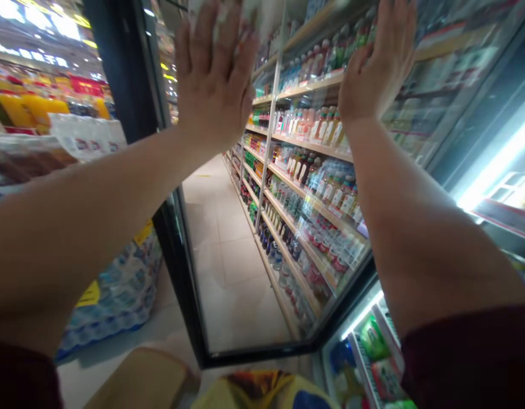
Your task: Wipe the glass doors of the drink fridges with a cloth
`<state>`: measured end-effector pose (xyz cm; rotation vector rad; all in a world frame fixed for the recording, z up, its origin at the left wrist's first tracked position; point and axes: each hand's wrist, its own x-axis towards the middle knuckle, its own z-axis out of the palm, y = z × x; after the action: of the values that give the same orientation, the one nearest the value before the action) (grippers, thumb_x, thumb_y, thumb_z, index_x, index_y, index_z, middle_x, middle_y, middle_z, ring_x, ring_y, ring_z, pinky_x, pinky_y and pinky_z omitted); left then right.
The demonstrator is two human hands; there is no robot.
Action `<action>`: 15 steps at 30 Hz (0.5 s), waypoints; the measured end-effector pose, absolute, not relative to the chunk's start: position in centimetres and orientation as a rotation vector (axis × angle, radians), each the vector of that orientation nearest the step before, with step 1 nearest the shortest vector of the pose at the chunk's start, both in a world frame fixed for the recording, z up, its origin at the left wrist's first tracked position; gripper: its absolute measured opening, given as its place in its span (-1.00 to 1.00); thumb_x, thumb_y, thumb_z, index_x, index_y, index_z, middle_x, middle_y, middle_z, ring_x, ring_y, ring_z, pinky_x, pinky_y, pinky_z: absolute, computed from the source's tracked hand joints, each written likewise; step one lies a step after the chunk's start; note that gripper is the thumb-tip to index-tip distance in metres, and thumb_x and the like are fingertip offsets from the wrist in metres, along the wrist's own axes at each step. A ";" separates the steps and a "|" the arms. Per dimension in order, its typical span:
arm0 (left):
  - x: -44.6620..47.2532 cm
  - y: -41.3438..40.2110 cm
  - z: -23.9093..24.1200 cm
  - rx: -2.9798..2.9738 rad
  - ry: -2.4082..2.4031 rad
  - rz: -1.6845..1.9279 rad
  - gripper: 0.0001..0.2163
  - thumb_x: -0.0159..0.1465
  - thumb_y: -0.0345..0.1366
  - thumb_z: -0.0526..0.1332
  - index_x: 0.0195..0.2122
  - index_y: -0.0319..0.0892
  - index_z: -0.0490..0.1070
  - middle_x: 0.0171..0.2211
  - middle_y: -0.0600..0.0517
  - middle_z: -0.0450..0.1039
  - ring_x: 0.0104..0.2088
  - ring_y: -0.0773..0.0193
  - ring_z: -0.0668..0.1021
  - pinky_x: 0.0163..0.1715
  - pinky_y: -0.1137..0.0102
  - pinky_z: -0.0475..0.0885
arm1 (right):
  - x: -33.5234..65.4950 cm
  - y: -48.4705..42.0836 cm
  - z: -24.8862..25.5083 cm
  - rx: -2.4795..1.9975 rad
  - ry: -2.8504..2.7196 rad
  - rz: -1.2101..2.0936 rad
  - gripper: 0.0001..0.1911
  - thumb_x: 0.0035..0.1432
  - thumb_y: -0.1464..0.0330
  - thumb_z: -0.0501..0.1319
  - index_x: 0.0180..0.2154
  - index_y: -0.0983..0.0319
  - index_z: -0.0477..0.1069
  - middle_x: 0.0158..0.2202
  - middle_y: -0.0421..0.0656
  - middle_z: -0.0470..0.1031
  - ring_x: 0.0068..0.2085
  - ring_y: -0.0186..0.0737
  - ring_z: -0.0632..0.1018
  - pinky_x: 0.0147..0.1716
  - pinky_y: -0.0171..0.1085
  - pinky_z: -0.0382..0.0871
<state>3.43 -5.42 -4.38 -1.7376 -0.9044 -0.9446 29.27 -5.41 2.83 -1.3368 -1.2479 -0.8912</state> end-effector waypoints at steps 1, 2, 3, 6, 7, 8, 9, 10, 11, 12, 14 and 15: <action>4.2 -5.4 -5.1 -1.801 -0.845 -0.893 -0.40 0.49 -0.08 -0.08 0.48 -0.05 -0.24 0.50 -0.02 -0.31 0.47 -0.08 -0.21 0.43 -0.20 -0.19 | 29.3 -5.4 2.8 -1.328 -1.246 -0.895 -0.30 0.25 0.52 -0.08 0.41 0.22 0.07 0.47 -0.22 -0.02 0.48 -0.17 -0.01 0.43 -0.02 -0.09; 4.8 -5.3 -5.8 -1.889 -0.751 -0.804 -0.43 0.49 -0.09 -0.09 0.47 -0.03 -0.19 0.49 0.00 -0.25 0.47 -0.07 -0.19 0.43 -0.20 -0.18 | 29.3 -5.3 2.7 -1.329 -1.242 -0.904 -0.31 0.26 0.50 -0.08 0.41 0.22 0.06 0.47 -0.23 -0.02 0.48 -0.18 -0.01 0.43 -0.03 -0.10; 5.3 -5.3 -6.4 -1.975 -0.641 -0.698 -0.47 0.50 -0.11 -0.10 0.46 0.01 -0.13 0.48 0.05 -0.19 0.47 -0.03 -0.15 0.43 -0.18 -0.15 | 29.4 -5.2 2.7 -1.334 -1.238 -0.921 -0.31 0.27 0.49 -0.09 0.42 0.21 0.04 0.47 -0.24 -0.03 0.48 -0.18 -0.01 0.44 -0.04 -0.11; 5.4 -5.4 -6.2 -2.045 -0.501 -0.554 -0.50 0.50 -0.13 -0.13 0.45 0.11 -0.14 0.47 0.16 -0.13 0.47 0.09 -0.08 0.45 -0.11 -0.12 | 29.6 -4.8 2.9 -1.352 -1.235 -0.956 -0.30 0.26 0.48 -0.09 0.42 0.21 0.02 0.47 -0.28 -0.02 0.48 -0.17 -0.01 0.44 -0.08 -0.12; 4.9 -5.4 -5.6 -1.992 -0.564 -0.617 -0.48 0.50 -0.11 -0.13 0.46 0.11 -0.20 0.48 0.16 -0.20 0.47 0.09 -0.10 0.46 -0.10 -0.17 | 29.6 -4.7 2.9 -1.347 -1.236 -0.955 -0.29 0.25 0.49 -0.09 0.42 0.21 0.03 0.47 -0.28 -0.02 0.48 -0.17 -0.01 0.44 -0.07 -0.12; 4.4 -5.3 -4.8 -1.912 -0.666 -0.713 -0.45 0.50 -0.09 -0.14 0.47 0.09 -0.27 0.49 0.17 -0.28 0.48 0.08 -0.15 0.47 -0.09 -0.23 | 29.7 -4.6 3.0 -1.339 -1.242 -0.951 -0.29 0.25 0.49 -0.08 0.42 0.22 0.03 0.47 -0.27 -0.02 0.48 -0.15 -0.01 0.44 -0.05 -0.12; 3.8 -5.2 -4.2 -1.821 -0.787 -0.809 -0.44 0.50 -0.08 -0.16 0.47 0.07 -0.32 0.50 0.17 -0.36 0.48 0.09 -0.20 0.47 -0.05 -0.31 | 29.7 -4.5 3.1 -1.339 -1.254 -0.944 -0.29 0.25 0.49 -0.07 0.42 0.24 0.03 0.47 -0.24 -0.02 0.48 -0.12 -0.02 0.44 -0.02 -0.13; 3.5 -5.0 -3.8 -1.732 -0.903 -0.889 -0.44 0.51 -0.07 -0.19 0.47 0.05 -0.35 0.50 0.17 -0.41 0.47 0.11 -0.25 0.47 0.01 -0.37 | 29.7 -4.5 3.2 -1.343 -1.264 -0.936 -0.29 0.24 0.50 -0.06 0.42 0.26 0.03 0.47 -0.22 -0.03 0.48 -0.10 -0.02 0.43 0.02 -0.14; 3.4 -4.8 -3.7 -1.660 -0.993 -0.952 -0.44 0.51 -0.08 -0.20 0.48 0.02 -0.37 0.50 0.15 -0.43 0.47 0.13 -0.28 0.46 0.07 -0.40 | 29.7 -4.5 3.2 -1.340 -1.274 -0.934 -0.30 0.25 0.49 -0.07 0.42 0.28 0.03 0.47 -0.20 -0.02 0.48 -0.08 -0.02 0.43 0.05 -0.15; 3.6 -4.5 -4.0 -1.616 -1.043 -0.993 -0.42 0.50 -0.08 -0.19 0.48 -0.01 -0.38 0.50 0.13 -0.42 0.47 0.13 -0.30 0.45 0.10 -0.41 | 29.7 -4.6 3.2 -1.331 -1.286 -0.938 -0.31 0.26 0.48 -0.07 0.41 0.29 0.03 0.47 -0.18 -0.02 0.48 -0.07 -0.02 0.43 0.06 -0.17; 4.6 -3.9 -5.6 -1.652 -1.000 -0.984 -0.38 0.48 -0.07 -0.11 0.48 -0.03 -0.35 0.50 0.08 -0.40 0.47 0.06 -0.30 0.46 0.05 -0.39 | 29.7 -4.6 3.1 -1.331 -1.290 -0.948 -0.31 0.26 0.48 -0.09 0.41 0.31 0.03 0.46 -0.19 0.01 0.48 -0.09 0.01 0.44 0.02 -0.17; 5.4 -3.7 -6.7 -1.735 -0.909 -0.920 -0.38 0.46 -0.08 -0.08 0.48 0.00 -0.32 0.50 0.10 -0.38 0.47 0.05 -0.28 0.46 -0.01 -0.35 | 29.7 -4.6 3.0 -1.326 -1.288 -0.954 -0.31 0.26 0.48 -0.09 0.41 0.29 0.04 0.46 -0.20 0.01 0.47 -0.10 0.02 0.44 0.00 -0.15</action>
<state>5.38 -3.69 -6.69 -1.7349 -0.9090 -0.9198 29.74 -4.58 2.99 -1.3265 -1.2876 -0.9537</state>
